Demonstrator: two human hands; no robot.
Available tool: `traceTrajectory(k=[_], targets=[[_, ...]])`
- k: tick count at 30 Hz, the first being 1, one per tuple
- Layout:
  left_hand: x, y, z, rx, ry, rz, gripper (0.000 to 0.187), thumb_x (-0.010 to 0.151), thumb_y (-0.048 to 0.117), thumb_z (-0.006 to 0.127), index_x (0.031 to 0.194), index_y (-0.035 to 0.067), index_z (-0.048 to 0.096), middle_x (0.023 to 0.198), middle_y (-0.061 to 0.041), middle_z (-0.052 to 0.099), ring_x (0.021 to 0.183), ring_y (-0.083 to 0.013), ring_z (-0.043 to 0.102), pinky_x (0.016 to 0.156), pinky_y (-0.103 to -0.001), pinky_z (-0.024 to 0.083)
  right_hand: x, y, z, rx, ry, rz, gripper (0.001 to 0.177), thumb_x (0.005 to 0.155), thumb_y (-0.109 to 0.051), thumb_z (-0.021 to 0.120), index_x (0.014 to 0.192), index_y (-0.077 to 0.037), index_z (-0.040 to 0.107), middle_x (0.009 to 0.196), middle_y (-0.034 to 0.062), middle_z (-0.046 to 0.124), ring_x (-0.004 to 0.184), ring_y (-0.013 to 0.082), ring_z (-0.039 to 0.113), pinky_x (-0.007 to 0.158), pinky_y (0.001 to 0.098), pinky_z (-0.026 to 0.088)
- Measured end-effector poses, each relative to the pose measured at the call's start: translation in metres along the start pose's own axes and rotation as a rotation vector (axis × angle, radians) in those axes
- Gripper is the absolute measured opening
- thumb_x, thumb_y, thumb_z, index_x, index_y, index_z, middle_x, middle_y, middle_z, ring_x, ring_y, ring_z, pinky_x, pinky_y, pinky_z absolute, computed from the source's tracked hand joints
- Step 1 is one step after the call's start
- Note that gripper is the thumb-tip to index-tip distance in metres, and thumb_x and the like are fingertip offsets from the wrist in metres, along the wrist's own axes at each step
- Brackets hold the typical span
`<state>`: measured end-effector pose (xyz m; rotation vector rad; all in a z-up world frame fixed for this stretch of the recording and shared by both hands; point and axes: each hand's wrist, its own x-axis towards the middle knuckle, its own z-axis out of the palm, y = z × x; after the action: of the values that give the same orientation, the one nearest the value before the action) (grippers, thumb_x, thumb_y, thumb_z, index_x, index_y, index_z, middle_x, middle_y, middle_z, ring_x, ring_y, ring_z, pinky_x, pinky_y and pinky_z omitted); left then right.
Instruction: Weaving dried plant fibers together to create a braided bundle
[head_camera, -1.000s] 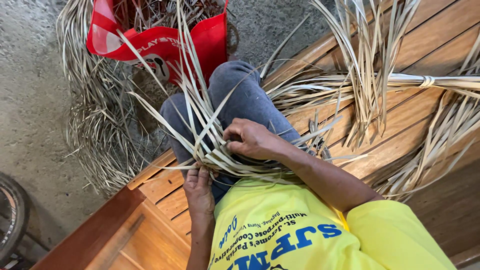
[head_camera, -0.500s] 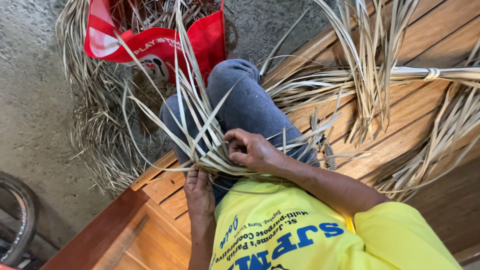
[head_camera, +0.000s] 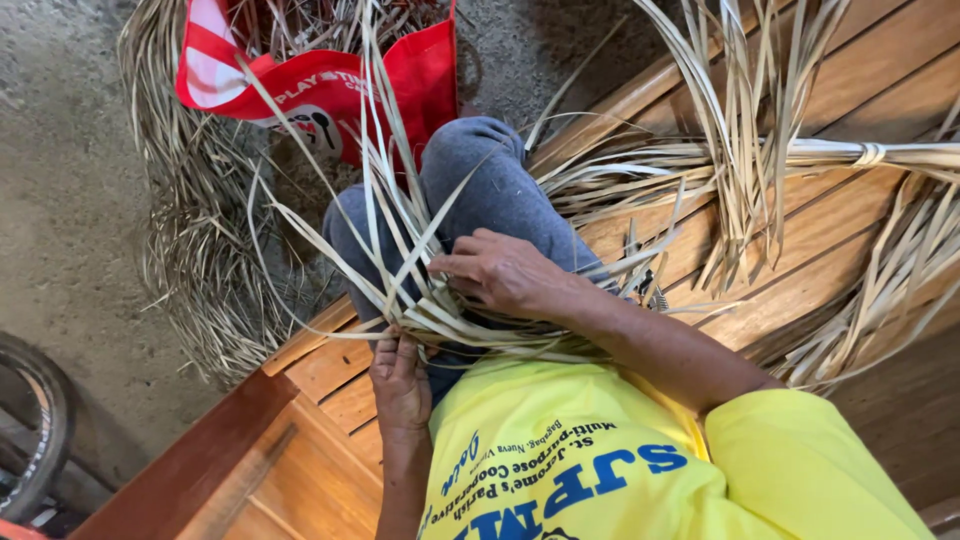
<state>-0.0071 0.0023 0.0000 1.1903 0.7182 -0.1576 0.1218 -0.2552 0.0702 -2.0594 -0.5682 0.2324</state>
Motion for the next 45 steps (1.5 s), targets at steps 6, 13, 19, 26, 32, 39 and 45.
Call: traceTrajectory(k=[6,13,19,26,32,39,45], targets=[[-0.008,0.014,0.02,0.002,0.009,-0.011,0.021,0.099,0.006,0.063,0.119,-0.002,0.062,0.091,-0.013,0.073,0.069,-0.016,0.071,0.065,-0.029,0.063,0.005,-0.008,-0.007,-0.028,-0.037,-0.066,0.022,0.1,-0.024,0.06,0.117,-0.014,0.069,0.093,0.0102,0.059,0.083,0.035,0.059,0.073,0.0443,0.053],[-0.002,0.0,0.008,0.024,-0.017,0.008,0.023,0.101,0.006,0.063,0.12,-0.005,0.061,0.095,-0.017,0.073,0.076,-0.0199,0.073,0.066,-0.031,0.064,0.004,-0.012,0.001,-0.031,0.0,-0.041,0.031,0.103,-0.032,0.058,0.131,-0.021,0.063,0.1,0.0084,0.055,0.089,0.0329,0.059,0.077,0.0428,0.054],[-0.001,-0.003,0.012,0.015,-0.029,0.015,0.023,0.099,0.006,0.063,0.121,-0.003,0.062,0.096,-0.016,0.073,0.075,-0.0196,0.074,0.067,-0.029,0.065,0.002,-0.004,0.011,-0.039,0.025,-0.08,0.031,0.102,-0.03,0.06,0.132,-0.022,0.065,0.101,0.0082,0.055,0.09,0.032,0.059,0.077,0.0422,0.055],[0.005,-0.022,0.002,0.024,-0.064,0.025,0.024,0.099,0.008,0.064,0.12,-0.002,0.063,0.095,-0.017,0.074,0.076,-0.0212,0.076,0.068,-0.029,0.066,0.013,-0.011,-0.004,0.035,-0.035,-0.072,0.027,0.104,-0.033,0.059,0.127,-0.023,0.068,0.103,0.0075,0.055,0.092,0.0315,0.058,0.081,0.0417,0.054],[-0.003,-0.004,0.019,0.058,-0.032,0.03,0.016,0.098,0.009,0.067,0.11,-0.002,0.065,0.086,-0.015,0.073,0.072,-0.0185,0.075,0.068,-0.028,0.065,0.016,-0.009,0.005,0.029,-0.085,-0.123,0.026,0.102,-0.033,0.063,0.127,-0.027,0.07,0.099,0.0062,0.052,0.087,0.0307,0.056,0.078,0.0422,0.053],[-0.008,0.012,0.03,0.062,0.006,0.038,0.016,0.097,0.007,0.067,0.109,-0.005,0.066,0.082,-0.018,0.074,0.071,-0.02,0.075,0.069,-0.032,0.066,0.021,-0.022,-0.007,0.054,-0.065,-0.098,0.025,0.101,-0.033,0.065,0.123,-0.022,0.071,0.101,0.0082,0.056,0.088,0.0323,0.06,0.077,0.0423,0.054],[-0.022,0.05,0.053,0.349,0.019,0.075,0.01,0.095,0.014,0.074,0.098,0.005,0.077,0.073,-0.009,0.074,0.066,-0.0113,0.066,0.065,-0.028,0.059,0.02,-0.006,-0.014,-0.008,-0.108,-0.091,0.022,0.099,-0.033,0.069,0.115,-0.021,0.076,0.097,0.0092,0.061,0.087,0.0322,0.063,0.075,0.0423,0.055]])
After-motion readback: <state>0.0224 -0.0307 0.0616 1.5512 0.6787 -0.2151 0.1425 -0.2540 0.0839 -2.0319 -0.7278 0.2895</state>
